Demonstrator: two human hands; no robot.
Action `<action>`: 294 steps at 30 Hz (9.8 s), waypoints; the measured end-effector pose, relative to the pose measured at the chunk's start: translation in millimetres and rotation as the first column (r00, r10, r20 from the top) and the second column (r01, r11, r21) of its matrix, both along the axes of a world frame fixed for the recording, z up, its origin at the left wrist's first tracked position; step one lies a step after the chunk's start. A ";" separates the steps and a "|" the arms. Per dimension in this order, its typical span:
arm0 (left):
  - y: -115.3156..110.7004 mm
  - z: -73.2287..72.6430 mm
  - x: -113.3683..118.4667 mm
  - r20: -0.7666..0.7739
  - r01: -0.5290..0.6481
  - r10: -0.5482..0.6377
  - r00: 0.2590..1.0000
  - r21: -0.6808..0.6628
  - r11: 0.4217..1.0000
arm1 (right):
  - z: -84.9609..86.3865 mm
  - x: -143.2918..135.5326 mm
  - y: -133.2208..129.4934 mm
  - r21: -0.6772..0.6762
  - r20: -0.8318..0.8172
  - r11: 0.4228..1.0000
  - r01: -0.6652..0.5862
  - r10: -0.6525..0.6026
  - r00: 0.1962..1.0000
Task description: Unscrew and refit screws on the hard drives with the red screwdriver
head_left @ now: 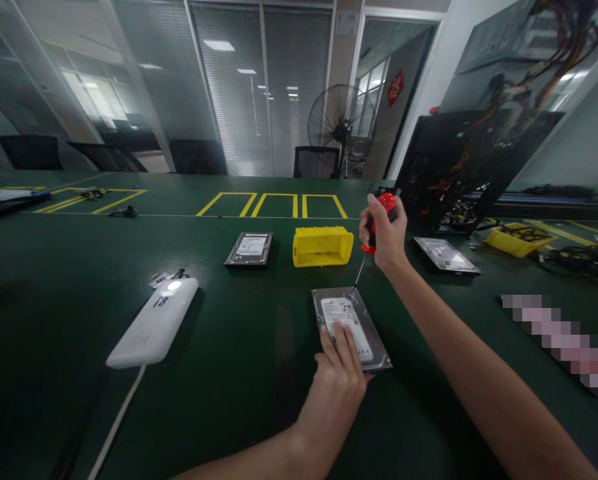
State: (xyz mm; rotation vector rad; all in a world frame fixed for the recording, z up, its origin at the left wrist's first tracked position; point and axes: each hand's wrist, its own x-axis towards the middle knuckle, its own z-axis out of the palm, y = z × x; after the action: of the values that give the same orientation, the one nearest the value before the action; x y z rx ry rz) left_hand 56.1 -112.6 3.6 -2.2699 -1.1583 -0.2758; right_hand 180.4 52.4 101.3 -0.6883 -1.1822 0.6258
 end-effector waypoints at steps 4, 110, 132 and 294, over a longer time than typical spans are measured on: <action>0.2 -0.3 -0.2 -0.007 -0.001 0.001 1.000 -0.005 1.000 | 0.1 0.2 -0.1 0.001 0.010 1.000 0.025 -0.025 1.000; -1.0 0.7 0.5 -0.026 0.002 -0.002 1.000 0.023 1.000 | -36.5 71.0 16.2 -0.553 0.833 0.811 -0.192 0.546 -0.090; 1.6 -5.3 0.5 -0.069 0.000 0.003 0.998 0.037 0.999 | -27.3 57.5 51.3 -0.871 0.491 0.489 -0.055 0.856 -0.165; -1.7 2.1 1.1 -0.106 -0.035 0.034 0.994 -0.007 0.999 | -69.8 12.2 14.2 -0.051 0.977 0.955 0.291 -0.014 0.214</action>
State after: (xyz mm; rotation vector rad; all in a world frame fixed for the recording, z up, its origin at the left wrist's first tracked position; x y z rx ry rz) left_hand 57.2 -114.3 5.6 -2.2413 -1.1446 -0.1357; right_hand 192.6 66.6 31.5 -1.5233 -2.2172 0.0377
